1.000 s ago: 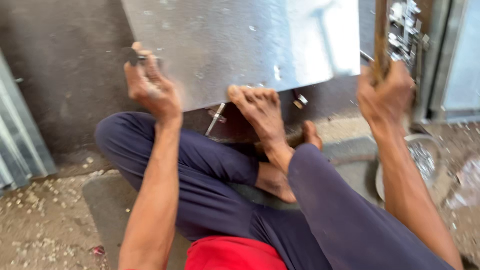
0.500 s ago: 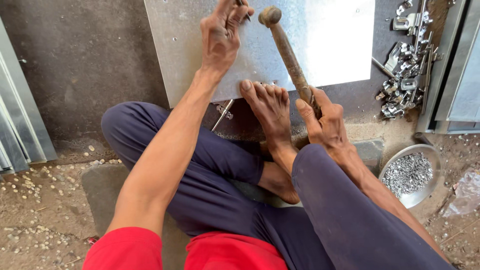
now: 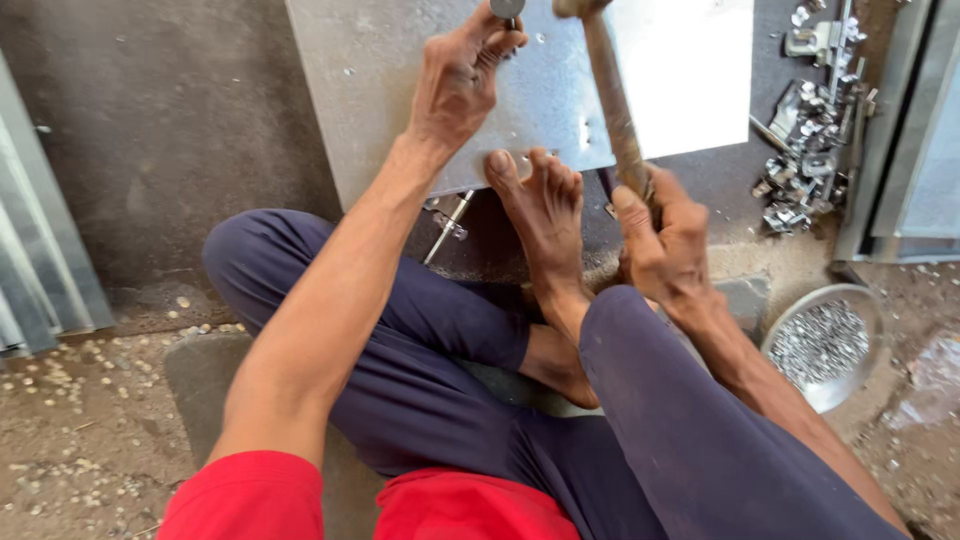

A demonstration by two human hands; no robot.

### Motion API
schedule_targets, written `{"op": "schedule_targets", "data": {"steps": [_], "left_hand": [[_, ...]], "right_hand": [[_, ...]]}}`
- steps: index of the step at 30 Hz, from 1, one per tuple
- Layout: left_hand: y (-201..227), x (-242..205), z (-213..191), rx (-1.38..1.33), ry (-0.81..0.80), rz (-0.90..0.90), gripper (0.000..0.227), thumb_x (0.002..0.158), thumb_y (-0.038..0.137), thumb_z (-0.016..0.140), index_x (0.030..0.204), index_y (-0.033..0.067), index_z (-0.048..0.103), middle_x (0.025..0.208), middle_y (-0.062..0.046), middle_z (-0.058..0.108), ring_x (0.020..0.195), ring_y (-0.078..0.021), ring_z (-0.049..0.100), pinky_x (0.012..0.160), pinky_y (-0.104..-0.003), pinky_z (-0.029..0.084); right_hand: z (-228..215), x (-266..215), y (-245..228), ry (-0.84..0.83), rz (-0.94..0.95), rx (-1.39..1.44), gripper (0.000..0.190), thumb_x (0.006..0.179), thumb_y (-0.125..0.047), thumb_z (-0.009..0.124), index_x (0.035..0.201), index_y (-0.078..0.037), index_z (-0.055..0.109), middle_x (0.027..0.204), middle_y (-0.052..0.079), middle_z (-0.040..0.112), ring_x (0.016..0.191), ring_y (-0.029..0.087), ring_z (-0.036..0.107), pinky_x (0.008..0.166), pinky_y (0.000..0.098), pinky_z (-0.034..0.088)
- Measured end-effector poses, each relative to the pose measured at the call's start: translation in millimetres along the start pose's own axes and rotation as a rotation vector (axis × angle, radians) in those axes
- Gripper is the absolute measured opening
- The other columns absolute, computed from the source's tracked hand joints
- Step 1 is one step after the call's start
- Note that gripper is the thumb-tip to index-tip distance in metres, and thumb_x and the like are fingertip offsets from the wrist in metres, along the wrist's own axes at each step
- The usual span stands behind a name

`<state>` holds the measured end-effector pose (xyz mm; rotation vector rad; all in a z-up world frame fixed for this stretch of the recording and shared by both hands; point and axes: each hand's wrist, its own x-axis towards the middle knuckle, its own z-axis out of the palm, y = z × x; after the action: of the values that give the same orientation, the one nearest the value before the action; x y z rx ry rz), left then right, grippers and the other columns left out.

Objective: The person sits on the floor and assembles a metal frame by attaching a latch mechanism to a rectangular sheet. They use a hammer and punch to create holes and secure the hardware, then attach a metal bar to the frame.

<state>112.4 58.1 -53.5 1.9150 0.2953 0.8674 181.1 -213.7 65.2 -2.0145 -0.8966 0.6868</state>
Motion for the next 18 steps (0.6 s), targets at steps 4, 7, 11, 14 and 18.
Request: {"op": "schedule_targets", "data": {"steps": [4, 7, 11, 14, 18], "left_hand": [[1, 1, -7, 0.038, -0.037, 0.023, 0.018, 0.107, 0.009, 0.066, 0.125, 0.0077, 0.064, 0.099, -0.006, 0.078, 0.086, -0.0169, 0.08, 0.073, -0.029, 0.066], [6, 1, -6, 0.035, -0.045, 0.038, 0.019, 0.106, 0.009, 0.066, 0.125, 0.0071, 0.063, 0.095, -0.007, 0.077, 0.082, -0.0182, 0.079, 0.07, -0.031, 0.065], [8, 1, -8, 0.092, -0.092, -0.039, 0.018, 0.103, 0.009, 0.069, 0.121, 0.0074, 0.066, 0.086, -0.009, 0.076, 0.069, -0.0199, 0.075, 0.06, -0.033, 0.057], [9, 4, -8, 0.107, -0.065, -0.048, 0.013, 0.104, 0.01, 0.07, 0.116, 0.008, 0.065, 0.084, -0.009, 0.075, 0.07, -0.02, 0.076, 0.059, -0.034, 0.056], [6, 5, -7, -0.049, -0.014, 0.022, 0.012, 0.106, 0.009, 0.063, 0.118, 0.0056, 0.062, 0.093, -0.01, 0.077, 0.084, -0.019, 0.08, 0.067, -0.032, 0.062]], "right_hand": [[-26, 2, -14, 0.116, -0.124, -0.015, 0.028, 0.113, -0.025, 0.047, 0.121, -0.001, 0.059, 0.062, -0.003, 0.048, 0.046, 0.006, 0.045, 0.037, 0.0251, 0.035], [-38, -4, -26, 0.223, -0.349, 0.086, 0.024, 0.116, -0.023, 0.049, 0.121, -0.001, 0.057, 0.065, -0.002, 0.052, 0.044, 0.004, 0.047, 0.04, 0.0241, 0.037], [-26, 3, -26, 0.062, -0.191, -0.133, 0.026, 0.112, -0.024, 0.055, 0.117, 0.001, 0.06, 0.061, 0.002, 0.048, 0.048, 0.008, 0.044, 0.044, 0.0286, 0.034], [-23, 7, -26, 0.028, -0.143, -0.146, 0.028, 0.11, -0.025, 0.053, 0.114, 0.001, 0.063, 0.063, 0.001, 0.052, 0.049, 0.009, 0.046, 0.043, 0.0288, 0.035], [-19, -3, -26, 0.183, -0.328, -0.05, 0.032, 0.114, -0.031, 0.053, 0.116, 0.001, 0.059, 0.066, -0.002, 0.053, 0.056, 0.007, 0.053, 0.052, 0.0292, 0.041]]}}
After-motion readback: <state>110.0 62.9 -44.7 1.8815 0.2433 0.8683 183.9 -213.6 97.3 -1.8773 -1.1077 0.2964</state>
